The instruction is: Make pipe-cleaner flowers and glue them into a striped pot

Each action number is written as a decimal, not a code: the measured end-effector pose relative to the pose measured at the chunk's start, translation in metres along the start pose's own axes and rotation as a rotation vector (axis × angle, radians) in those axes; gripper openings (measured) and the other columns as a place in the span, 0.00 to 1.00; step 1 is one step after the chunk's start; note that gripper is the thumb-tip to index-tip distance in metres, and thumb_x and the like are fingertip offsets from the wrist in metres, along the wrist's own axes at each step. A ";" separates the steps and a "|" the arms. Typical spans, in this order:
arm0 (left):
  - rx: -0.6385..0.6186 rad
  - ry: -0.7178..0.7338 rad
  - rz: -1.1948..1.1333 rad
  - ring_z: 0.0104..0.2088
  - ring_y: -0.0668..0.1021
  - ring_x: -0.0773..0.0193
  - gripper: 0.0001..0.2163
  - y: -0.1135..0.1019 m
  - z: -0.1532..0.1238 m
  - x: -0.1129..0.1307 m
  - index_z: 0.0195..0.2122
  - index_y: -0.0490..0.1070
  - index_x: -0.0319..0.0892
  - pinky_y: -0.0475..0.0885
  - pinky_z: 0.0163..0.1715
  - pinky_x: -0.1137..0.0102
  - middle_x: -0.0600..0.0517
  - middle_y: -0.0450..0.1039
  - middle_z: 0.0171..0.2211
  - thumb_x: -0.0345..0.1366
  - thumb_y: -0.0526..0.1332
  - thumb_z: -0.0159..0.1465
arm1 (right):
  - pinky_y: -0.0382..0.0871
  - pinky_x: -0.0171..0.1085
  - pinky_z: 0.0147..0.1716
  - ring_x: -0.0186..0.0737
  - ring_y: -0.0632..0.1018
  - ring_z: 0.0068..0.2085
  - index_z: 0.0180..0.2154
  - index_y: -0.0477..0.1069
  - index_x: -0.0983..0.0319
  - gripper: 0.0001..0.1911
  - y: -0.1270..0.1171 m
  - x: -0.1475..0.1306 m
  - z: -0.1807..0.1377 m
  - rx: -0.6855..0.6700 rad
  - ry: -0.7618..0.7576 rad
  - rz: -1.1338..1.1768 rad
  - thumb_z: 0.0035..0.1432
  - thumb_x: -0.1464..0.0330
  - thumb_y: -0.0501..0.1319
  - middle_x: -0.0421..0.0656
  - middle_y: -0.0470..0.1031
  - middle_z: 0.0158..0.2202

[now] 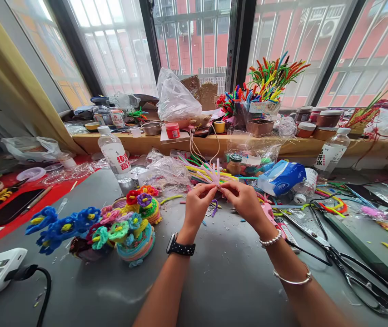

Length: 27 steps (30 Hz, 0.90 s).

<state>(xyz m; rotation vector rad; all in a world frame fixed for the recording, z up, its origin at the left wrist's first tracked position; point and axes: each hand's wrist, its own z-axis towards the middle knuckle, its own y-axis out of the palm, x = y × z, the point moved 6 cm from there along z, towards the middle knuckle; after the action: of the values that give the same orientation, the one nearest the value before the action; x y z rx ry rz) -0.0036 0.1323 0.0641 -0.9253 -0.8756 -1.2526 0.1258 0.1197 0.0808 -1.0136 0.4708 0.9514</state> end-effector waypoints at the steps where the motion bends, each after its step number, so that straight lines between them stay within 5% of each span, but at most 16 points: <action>1: -0.001 0.019 0.017 0.30 0.74 0.67 0.06 0.000 0.000 0.001 0.28 0.75 0.39 0.69 0.28 0.74 0.50 0.72 0.29 0.34 0.61 0.50 | 0.67 0.35 0.31 0.37 0.75 0.30 0.33 0.73 0.62 0.09 0.000 -0.001 0.000 0.002 -0.009 -0.011 0.52 0.70 0.55 0.44 0.77 0.31; 11: 0.031 0.122 0.081 0.27 0.72 0.68 0.06 0.000 -0.004 0.007 0.27 0.75 0.41 0.68 0.27 0.75 0.51 0.69 0.27 0.36 0.60 0.52 | 0.67 0.39 0.35 0.41 0.75 0.34 0.33 0.74 0.61 0.10 0.000 -0.007 0.000 -0.058 -0.064 -0.051 0.53 0.69 0.54 0.45 0.76 0.33; 27: 0.006 -0.102 -0.189 0.30 0.72 0.66 0.09 0.010 0.003 -0.010 0.29 0.72 0.39 0.66 0.30 0.73 0.50 0.72 0.29 0.39 0.61 0.51 | 0.62 0.35 0.24 0.37 0.71 0.25 0.28 0.70 0.62 0.13 0.004 -0.003 0.005 -0.024 0.042 0.106 0.55 0.63 0.51 0.43 0.72 0.23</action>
<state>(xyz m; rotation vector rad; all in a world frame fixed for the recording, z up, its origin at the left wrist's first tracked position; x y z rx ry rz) 0.0048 0.1394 0.0547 -0.9245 -1.0663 -1.3726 0.1207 0.1236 0.0838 -1.0404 0.5538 1.0336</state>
